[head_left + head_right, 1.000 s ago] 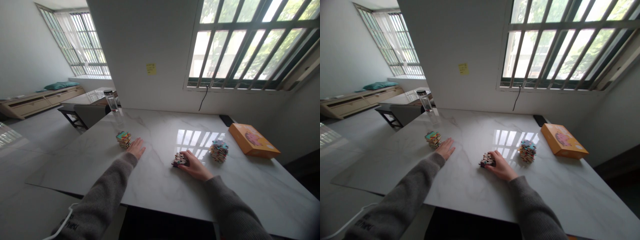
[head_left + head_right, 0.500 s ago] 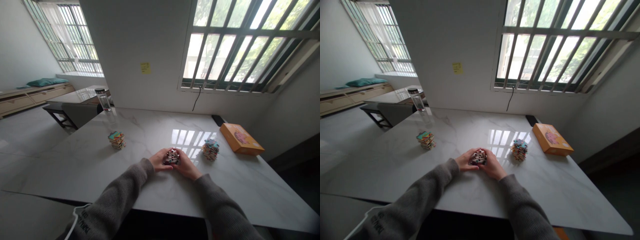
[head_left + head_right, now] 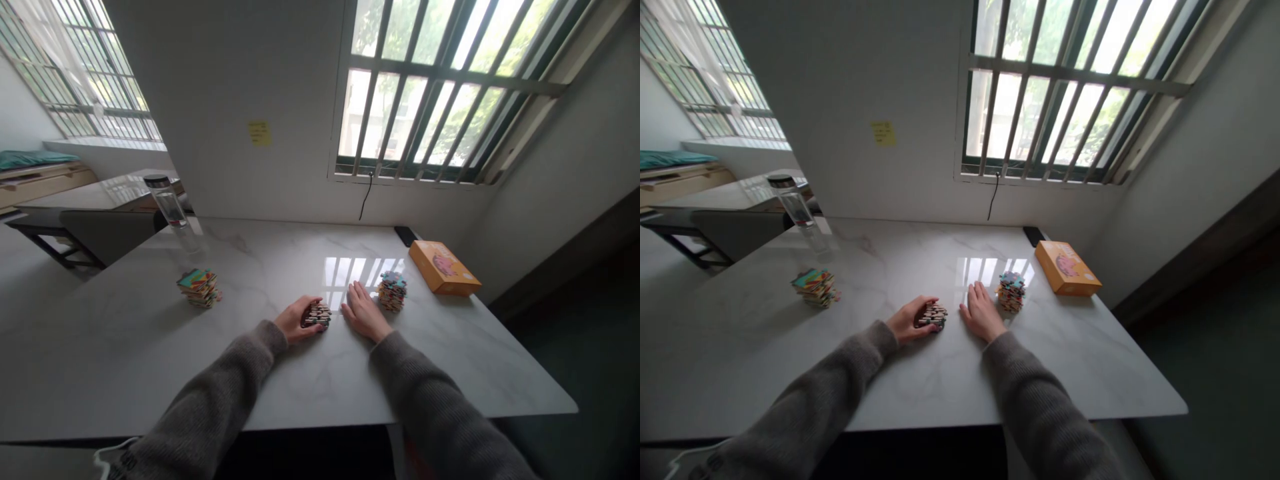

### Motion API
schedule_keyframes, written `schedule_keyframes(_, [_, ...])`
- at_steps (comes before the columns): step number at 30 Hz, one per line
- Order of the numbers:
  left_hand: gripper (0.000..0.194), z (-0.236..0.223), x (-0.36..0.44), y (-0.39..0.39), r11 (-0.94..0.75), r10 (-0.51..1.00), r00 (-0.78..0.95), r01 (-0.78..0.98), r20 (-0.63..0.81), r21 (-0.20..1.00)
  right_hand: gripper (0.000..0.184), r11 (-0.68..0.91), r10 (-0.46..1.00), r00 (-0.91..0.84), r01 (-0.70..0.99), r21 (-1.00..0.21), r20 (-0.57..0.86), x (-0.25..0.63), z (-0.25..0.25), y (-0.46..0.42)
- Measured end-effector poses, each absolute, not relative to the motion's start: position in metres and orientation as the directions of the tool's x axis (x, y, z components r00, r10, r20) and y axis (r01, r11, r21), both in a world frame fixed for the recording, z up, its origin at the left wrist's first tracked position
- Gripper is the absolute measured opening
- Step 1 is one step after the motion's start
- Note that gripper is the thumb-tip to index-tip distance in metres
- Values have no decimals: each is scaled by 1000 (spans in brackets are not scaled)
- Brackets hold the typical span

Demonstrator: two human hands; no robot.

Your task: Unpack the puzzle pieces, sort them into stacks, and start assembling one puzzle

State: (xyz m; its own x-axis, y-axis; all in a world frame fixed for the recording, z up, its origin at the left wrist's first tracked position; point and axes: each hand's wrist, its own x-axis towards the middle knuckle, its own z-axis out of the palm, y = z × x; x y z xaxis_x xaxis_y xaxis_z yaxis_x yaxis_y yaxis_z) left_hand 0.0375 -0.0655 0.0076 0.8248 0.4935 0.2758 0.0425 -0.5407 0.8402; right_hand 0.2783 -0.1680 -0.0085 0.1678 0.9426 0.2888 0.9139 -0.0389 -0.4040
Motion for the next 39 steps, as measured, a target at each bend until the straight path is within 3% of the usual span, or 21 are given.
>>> schedule_keyframes(12, [65,1,40,-65,-524,537,803,76,260,848,75,-122,875,357,816,-565,327,313,-18,-159])
schedule_keyframes(24, [64,4,40,-67,-509,538,803,66,257,858,70,-178,845,409,823,-539,345,337,-16,-177])
schedule_keyframes(27, [64,7,38,-66,-486,534,812,68,235,871,63,-100,869,347,822,-561,353,326,-8,-182])
schedule_keyframes(31, [63,13,35,-62,-534,571,790,149,224,833,54,120,936,147,722,-682,320,275,8,-185])
schedule_keyframes(35, [59,14,36,-54,-619,642,731,315,232,719,80,362,915,-130,681,-636,381,220,13,-174])
schedule_keyframes(37, [53,12,38,-48,-629,678,709,422,194,653,88,399,897,-158,694,-599,414,207,10,-162])
schedule_keyframes(39, [48,8,41,-41,-611,721,673,506,164,609,83,376,898,-130,721,-582,420,205,7,-149])
